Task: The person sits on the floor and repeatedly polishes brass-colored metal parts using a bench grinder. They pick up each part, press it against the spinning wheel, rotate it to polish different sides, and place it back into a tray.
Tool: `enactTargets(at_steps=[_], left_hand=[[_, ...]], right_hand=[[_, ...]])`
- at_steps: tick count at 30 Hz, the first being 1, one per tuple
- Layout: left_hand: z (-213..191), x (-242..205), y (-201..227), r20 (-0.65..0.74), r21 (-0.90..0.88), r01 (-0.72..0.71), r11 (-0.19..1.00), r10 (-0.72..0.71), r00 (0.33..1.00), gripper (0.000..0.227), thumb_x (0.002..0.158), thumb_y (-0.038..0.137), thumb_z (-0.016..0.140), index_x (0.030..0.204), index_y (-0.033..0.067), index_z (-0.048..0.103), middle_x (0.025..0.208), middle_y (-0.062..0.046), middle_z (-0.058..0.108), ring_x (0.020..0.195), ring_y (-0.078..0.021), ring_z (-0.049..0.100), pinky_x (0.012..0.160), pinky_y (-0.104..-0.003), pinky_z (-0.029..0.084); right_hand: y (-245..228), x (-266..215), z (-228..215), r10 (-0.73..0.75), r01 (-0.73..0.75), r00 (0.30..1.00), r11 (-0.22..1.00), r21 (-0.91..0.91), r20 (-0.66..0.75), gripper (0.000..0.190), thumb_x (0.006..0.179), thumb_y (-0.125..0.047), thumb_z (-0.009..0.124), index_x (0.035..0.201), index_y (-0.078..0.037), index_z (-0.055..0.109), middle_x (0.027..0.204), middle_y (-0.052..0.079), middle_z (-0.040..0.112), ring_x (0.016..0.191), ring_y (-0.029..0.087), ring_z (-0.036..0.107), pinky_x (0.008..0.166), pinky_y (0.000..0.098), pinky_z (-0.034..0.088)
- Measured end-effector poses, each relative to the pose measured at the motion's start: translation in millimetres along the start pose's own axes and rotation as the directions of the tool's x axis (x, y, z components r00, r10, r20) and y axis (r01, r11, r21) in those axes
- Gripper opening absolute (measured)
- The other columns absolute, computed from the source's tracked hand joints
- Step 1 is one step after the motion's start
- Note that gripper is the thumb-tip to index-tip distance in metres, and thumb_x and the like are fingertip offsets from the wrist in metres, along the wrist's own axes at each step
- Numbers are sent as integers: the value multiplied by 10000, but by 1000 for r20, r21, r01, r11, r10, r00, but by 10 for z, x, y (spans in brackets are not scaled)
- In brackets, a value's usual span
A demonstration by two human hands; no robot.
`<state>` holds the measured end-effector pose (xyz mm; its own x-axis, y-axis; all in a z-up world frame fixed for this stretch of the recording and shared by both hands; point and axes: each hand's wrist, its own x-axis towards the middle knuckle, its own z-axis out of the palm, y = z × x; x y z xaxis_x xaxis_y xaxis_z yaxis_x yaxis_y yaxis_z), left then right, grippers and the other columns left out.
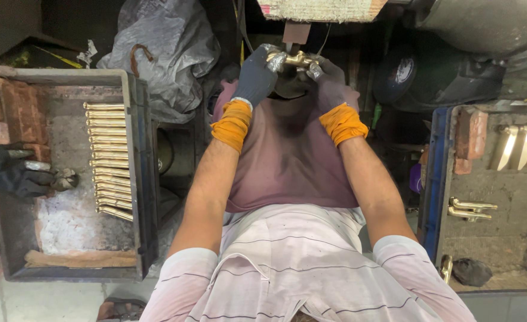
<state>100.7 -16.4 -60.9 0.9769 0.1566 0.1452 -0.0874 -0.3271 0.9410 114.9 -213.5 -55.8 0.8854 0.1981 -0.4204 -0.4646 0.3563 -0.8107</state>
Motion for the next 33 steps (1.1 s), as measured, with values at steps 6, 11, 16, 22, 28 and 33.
enactTargets(at_steps=[6, 11, 16, 22, 28, 33], left_hand=[[-28, 129, 47, 109, -20, 395, 919, -390, 914, 296, 995, 330, 633, 1092, 60, 709, 764, -124, 746, 692, -216, 712, 651, -351, 531], [69, 245, -235, 187, -271, 592, 759, -562, 806, 364, 978, 339, 625, 1073, -3, 705, 745, -139, 728, 649, -232, 691, 590, -359, 523], [177, 315, -586, 246, -484, 650, 586, -622, 743, 362, 946, 322, 657, 1022, -31, 669, 719, -162, 697, 602, -264, 675, 534, -391, 513], [97, 318, -695, 226, -395, 696, 599, -671, 706, 375, 953, 349, 634, 967, -24, 665, 686, -183, 716, 542, -285, 674, 499, -404, 525], [-109, 248, -408, 130, -287, 486, 826, -469, 874, 341, 1007, 341, 638, 998, 2, 673, 702, -154, 753, 574, -209, 734, 543, -342, 568], [-407, -123, 167, 273, -530, 659, 533, -629, 728, 275, 975, 331, 626, 1061, 75, 678, 636, -56, 624, 426, -148, 456, 385, -311, 340]], right_hand=[[-299, -323, 160, -105, 91, 994, 897, -432, -9, 280, 1056, -129, 557, 1289, -22, 670, 1027, 37, 748, 887, 86, 685, 825, 227, 548], [-433, -442, 295, -183, 118, 982, 786, -606, -47, 264, 1063, -167, 564, 1241, -33, 706, 953, 15, 752, 832, 73, 666, 787, 223, 532], [-343, -283, 237, -114, 60, 991, 847, -528, -70, 250, 1055, -191, 571, 1194, -34, 708, 894, -6, 724, 760, 54, 614, 731, 220, 509], [-51, 64, 110, -71, 30, 993, 929, -369, -99, 257, 1043, -198, 595, 1157, -11, 729, 859, 2, 736, 703, 69, 608, 662, 233, 498], [-149, -84, 294, -47, 9, 996, 887, -462, -72, 256, 1071, -197, 568, 1162, -21, 729, 894, 12, 761, 699, 57, 606, 655, 221, 489], [-487, -717, 412, -193, 188, 980, 841, -506, 44, 255, 1051, -106, 582, 1264, -28, 697, 946, 28, 738, 764, 57, 645, 731, 222, 543]])
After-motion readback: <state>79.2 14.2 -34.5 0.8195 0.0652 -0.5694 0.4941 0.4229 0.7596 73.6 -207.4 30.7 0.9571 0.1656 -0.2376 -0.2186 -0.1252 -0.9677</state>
